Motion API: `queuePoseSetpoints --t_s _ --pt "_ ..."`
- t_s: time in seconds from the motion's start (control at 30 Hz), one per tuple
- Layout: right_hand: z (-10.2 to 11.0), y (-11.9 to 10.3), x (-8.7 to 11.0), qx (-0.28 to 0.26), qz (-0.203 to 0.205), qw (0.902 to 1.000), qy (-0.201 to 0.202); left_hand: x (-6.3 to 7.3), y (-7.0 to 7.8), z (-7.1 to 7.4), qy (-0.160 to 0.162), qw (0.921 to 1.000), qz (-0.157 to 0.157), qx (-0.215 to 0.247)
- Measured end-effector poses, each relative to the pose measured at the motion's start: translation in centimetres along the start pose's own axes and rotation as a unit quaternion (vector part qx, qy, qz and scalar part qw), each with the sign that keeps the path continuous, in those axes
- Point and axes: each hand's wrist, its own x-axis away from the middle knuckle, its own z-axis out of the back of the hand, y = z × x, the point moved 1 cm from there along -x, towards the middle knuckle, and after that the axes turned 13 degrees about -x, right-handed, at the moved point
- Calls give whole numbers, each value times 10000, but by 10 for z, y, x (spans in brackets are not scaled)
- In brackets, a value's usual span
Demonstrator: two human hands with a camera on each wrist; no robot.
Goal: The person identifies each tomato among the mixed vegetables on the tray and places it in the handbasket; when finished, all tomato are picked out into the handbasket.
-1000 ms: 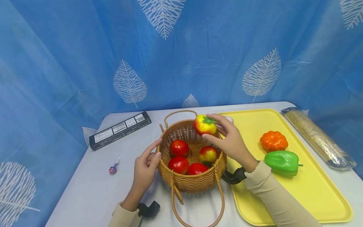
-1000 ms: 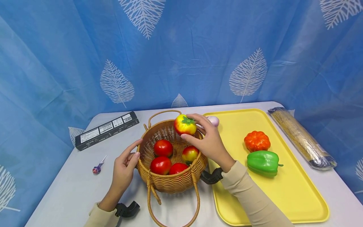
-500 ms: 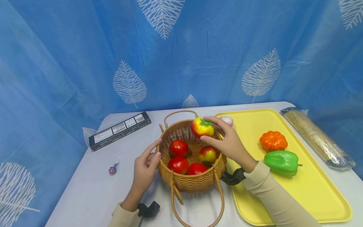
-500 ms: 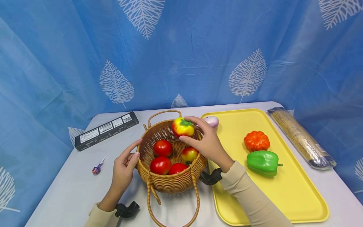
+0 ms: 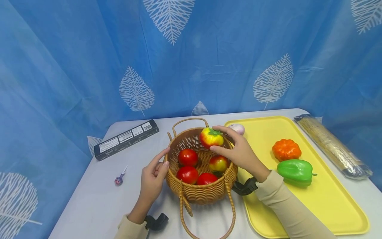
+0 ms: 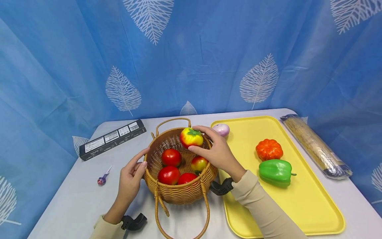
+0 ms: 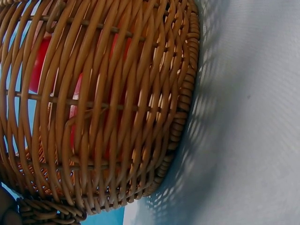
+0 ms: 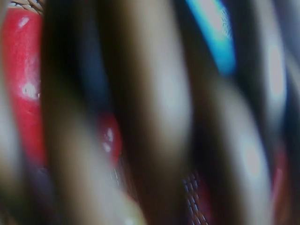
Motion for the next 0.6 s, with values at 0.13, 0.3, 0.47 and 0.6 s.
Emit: queuePoseSetpoints --t_s 0.13,0.3,0.47,0.6 --pt "1 -1 0 53 -6 10000 -24 -1 1 0 9 10000 -59 -17" --pt "2 -2 0 91 92 9999 -56 -3 1 0 21 10000 -68 6" --pt "2 -2 0 216 195 9995 -86 -3 4 -1 19 10000 -41 -59" --pt "3 -1 -1 328 243 9992 -35 -3 4 -2 8 10000 -36 -25"
